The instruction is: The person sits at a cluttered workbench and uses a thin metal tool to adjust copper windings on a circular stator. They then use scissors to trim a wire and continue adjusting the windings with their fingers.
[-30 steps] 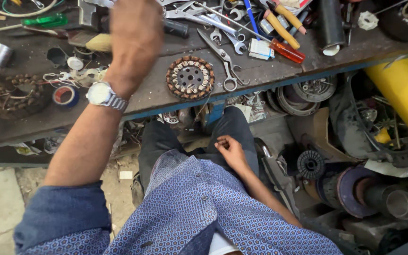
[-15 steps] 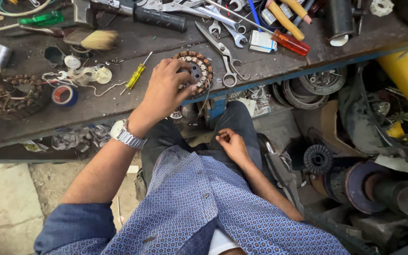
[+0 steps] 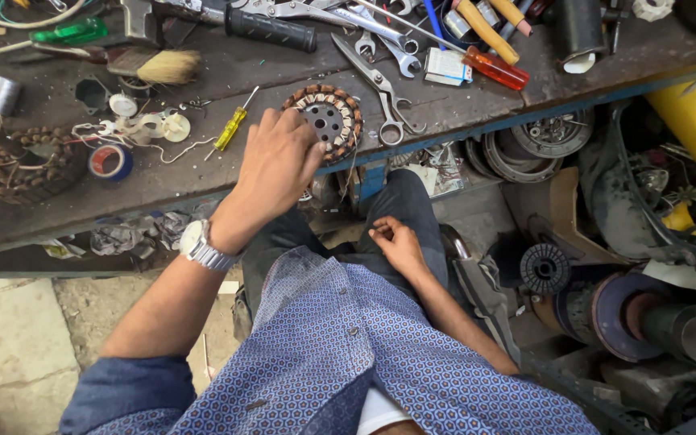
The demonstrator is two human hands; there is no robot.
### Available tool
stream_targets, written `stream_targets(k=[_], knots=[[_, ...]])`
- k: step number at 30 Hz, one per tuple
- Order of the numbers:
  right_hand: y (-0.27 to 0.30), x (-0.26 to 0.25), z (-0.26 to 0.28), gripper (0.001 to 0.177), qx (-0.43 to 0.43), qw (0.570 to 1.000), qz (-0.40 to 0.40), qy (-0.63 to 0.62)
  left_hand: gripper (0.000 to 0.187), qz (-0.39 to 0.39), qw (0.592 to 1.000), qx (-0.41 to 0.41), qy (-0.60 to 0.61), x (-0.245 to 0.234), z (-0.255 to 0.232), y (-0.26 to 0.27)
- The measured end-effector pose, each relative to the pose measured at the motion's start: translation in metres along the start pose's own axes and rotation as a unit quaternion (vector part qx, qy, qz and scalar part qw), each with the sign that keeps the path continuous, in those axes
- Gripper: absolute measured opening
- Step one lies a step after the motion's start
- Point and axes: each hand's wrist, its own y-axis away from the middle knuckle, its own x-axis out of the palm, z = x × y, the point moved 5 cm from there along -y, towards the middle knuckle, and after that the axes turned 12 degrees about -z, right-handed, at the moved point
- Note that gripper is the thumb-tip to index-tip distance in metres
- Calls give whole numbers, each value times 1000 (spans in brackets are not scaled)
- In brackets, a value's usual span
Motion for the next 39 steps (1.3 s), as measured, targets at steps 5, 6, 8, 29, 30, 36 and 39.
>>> stream_targets(k=[5, 6, 8, 29, 30, 36, 39], knots=[[0, 1, 7, 28, -25, 1000, -5, 5, 25, 84, 995, -47, 25, 1, 1, 16], [1, 0, 14, 27, -24, 1000, -1, -10, 26, 87, 993, -64, 53, 2, 1, 21], [3, -4, 37, 24, -23, 999, 7, -40, 31, 69, 989, -112, 69, 3, 2, 28], [-18, -40, 266, 22, -532, 825, -179, 72, 20, -11, 918, -286, 274, 33, 26, 112], [-16, -38, 265, 22, -530, 826, -180, 68, 20, -9, 919, -298, 259, 36, 30, 115], [-11, -34, 264, 31, -572, 795, -182, 91, 22, 15, 874, -367, 320, 70, 22, 151], [-12, -34, 262, 36, -587, 782, -173, 115, 23, 17, 882, -340, 325, 77, 18, 160]])
